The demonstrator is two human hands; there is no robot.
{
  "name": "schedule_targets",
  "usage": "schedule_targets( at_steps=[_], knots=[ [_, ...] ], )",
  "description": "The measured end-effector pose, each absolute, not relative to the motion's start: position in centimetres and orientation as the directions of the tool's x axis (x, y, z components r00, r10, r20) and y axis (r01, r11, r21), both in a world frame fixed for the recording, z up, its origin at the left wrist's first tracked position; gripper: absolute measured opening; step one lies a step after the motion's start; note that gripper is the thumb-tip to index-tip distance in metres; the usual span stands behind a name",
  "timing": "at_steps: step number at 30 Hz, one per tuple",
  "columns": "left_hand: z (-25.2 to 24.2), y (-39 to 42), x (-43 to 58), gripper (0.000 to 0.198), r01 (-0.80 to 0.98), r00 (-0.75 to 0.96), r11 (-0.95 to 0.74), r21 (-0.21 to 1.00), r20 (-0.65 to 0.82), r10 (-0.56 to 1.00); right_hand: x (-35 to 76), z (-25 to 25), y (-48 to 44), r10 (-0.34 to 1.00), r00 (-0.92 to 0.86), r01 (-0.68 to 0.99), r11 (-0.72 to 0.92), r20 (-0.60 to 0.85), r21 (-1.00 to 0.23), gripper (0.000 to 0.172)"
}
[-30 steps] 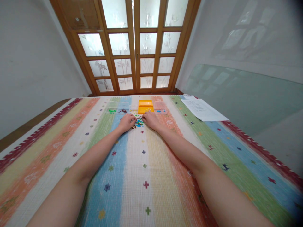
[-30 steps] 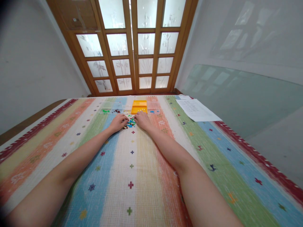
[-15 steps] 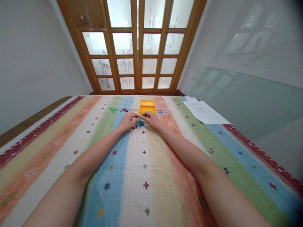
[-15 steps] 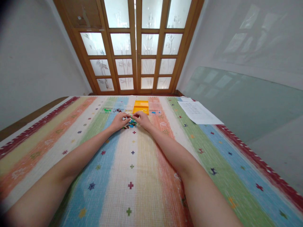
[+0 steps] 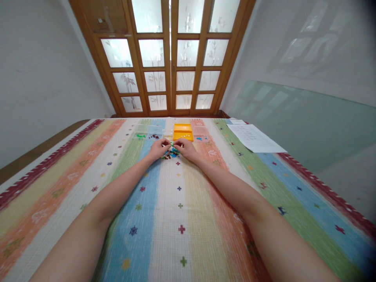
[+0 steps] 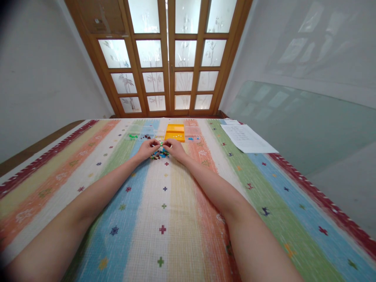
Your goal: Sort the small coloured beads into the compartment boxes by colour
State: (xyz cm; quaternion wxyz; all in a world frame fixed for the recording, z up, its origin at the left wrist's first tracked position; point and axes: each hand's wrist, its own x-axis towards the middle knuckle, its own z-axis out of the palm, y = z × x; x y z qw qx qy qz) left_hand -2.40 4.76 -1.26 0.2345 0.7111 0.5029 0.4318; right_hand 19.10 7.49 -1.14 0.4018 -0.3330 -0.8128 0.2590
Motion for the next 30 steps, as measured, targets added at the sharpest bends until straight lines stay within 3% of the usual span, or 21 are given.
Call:
schedule_targets(
  at_steps=[6,14,30],
  knots=[
    [-1.4,5.9,-4.0,0.012,0.388,-0.058,-0.303,0.870,0.352,0.934,19.1,-1.2,7.1,0.713,-0.509,0.451,0.698,0.482,-0.556,0.011],
    [-1.7,7.1,-7.6,0.011,0.272,-0.326,-0.169,0.947,0.256,0.910,19.1,-1.1,6.4,0.625,-0.645,0.466,0.777,0.439,-0.423,0.016],
    [-2.1,7.3,-8.5,0.019,0.249,-0.329,-0.126,0.960,0.207,0.922,19.0,-1.3,6.3,0.598,-0.672,0.481,0.801,0.437,-0.357,0.018]
  ],
)
